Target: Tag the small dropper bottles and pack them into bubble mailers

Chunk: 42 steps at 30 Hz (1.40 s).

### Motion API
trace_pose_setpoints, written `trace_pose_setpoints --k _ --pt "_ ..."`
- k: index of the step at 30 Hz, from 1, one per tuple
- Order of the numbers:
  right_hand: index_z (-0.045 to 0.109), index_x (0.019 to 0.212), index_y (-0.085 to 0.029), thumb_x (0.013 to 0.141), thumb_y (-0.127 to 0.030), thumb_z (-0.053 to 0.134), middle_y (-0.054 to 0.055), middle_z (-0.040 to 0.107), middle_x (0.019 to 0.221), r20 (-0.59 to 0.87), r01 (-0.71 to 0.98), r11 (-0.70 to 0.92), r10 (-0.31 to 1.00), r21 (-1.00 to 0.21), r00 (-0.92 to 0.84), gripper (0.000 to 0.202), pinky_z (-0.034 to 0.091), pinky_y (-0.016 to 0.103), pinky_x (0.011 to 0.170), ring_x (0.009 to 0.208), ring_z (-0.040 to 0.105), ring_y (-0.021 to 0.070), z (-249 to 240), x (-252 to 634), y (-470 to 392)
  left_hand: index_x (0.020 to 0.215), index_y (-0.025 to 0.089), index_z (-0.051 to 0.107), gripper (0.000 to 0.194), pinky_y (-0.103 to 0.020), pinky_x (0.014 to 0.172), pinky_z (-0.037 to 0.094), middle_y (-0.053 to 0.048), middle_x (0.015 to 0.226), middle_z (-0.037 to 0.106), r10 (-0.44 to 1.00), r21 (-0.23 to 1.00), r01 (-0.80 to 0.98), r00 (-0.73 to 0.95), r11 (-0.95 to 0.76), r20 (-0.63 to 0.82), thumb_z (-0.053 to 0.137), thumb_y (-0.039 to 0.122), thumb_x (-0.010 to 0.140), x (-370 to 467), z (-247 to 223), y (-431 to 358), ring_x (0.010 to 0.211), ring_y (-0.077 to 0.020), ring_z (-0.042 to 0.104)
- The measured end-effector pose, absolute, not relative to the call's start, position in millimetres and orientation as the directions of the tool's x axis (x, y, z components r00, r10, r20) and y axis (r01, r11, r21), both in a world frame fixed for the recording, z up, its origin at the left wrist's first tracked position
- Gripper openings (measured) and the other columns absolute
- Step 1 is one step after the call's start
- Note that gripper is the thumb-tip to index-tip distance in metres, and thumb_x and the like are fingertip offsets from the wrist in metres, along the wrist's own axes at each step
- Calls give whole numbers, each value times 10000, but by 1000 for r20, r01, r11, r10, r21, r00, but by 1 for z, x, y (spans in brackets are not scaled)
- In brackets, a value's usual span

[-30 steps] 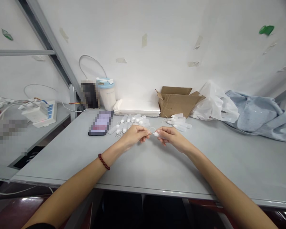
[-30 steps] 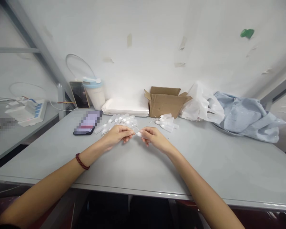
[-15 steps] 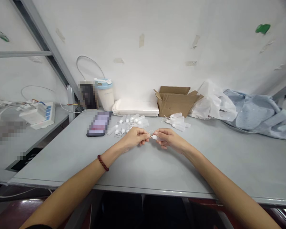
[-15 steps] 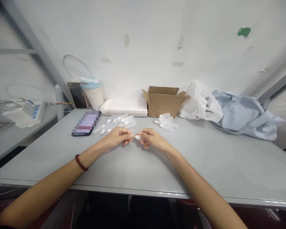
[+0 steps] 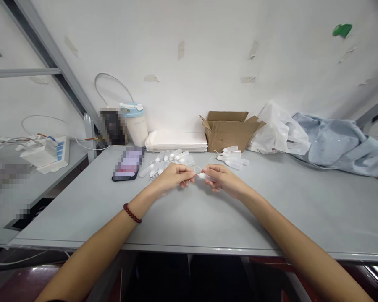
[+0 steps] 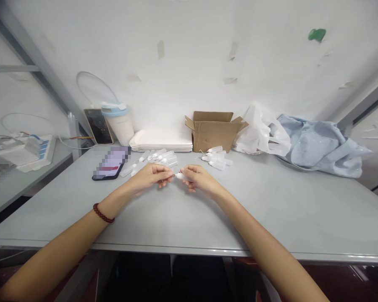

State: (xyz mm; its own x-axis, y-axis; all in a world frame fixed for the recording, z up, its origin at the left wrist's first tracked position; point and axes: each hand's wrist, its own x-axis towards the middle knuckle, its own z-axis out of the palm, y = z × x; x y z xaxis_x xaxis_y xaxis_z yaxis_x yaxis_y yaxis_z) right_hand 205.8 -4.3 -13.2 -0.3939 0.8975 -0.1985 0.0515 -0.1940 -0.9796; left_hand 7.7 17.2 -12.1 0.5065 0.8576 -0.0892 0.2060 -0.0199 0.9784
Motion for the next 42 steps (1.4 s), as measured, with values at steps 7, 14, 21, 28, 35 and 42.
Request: trace_pose_setpoints --k 7,14,21,28,35,42 --pt "457 709 -178 742 -511 635 -55 442 566 -284 64 -282 881 -957 -378 378 221 203 441 468 299 39 -14 201 -10 647 119 633 241 -221 519 387 -16 600 593 862 964 258 501 -59 -81 635 335 754 11 -15 11 500 -74 471" --pt "457 707 -177 729 -510 645 -55 439 554 -298 61 -297 878 -953 -374 383 205 203 439 463 295 38 -13 200 -9 636 124 636 217 -216 520 387 -4 567 584 856 966 253 509 -50 -89 630 305 755 11 -14 11 488 -73 473" --pt "452 712 -185 745 -499 635 -52 431 552 -244 40 -249 886 -968 -395 365 203 202 444 483 298 51 -7 203 -7 630 126 630 226 -219 527 398 -10 595 597 845 971 226 532 -81 -53 612 311 760 8 -6 15 499 -80 495" --pt "407 709 -199 743 -518 635 -79 347 522 -208 33 -214 888 -976 -410 393 168 200 440 466 263 48 -2 202 -5 625 126 640 232 -221 559 406 -20 613 614 840 960 230 543 -163 12 607 309 764 3 -5 20 529 -89 507" --pt "416 704 -201 719 -516 650 -73 355 526 -209 18 -219 901 -976 -380 392 166 202 437 466 271 52 -3 205 -5 627 127 655 242 -235 538 418 -30 603 612 869 970 223 494 -101 -24 614 339 736 1 -4 23 515 -99 511" --pt "423 687 -198 735 -441 630 -67 361 510 -251 30 -254 920 -967 -301 323 159 205 432 460 263 56 -4 209 -4 744 129 688 219 -225 518 420 -22 646 625 900 978 202 434 -56 -38 588 324 751 4 -7 23 512 -88 513"
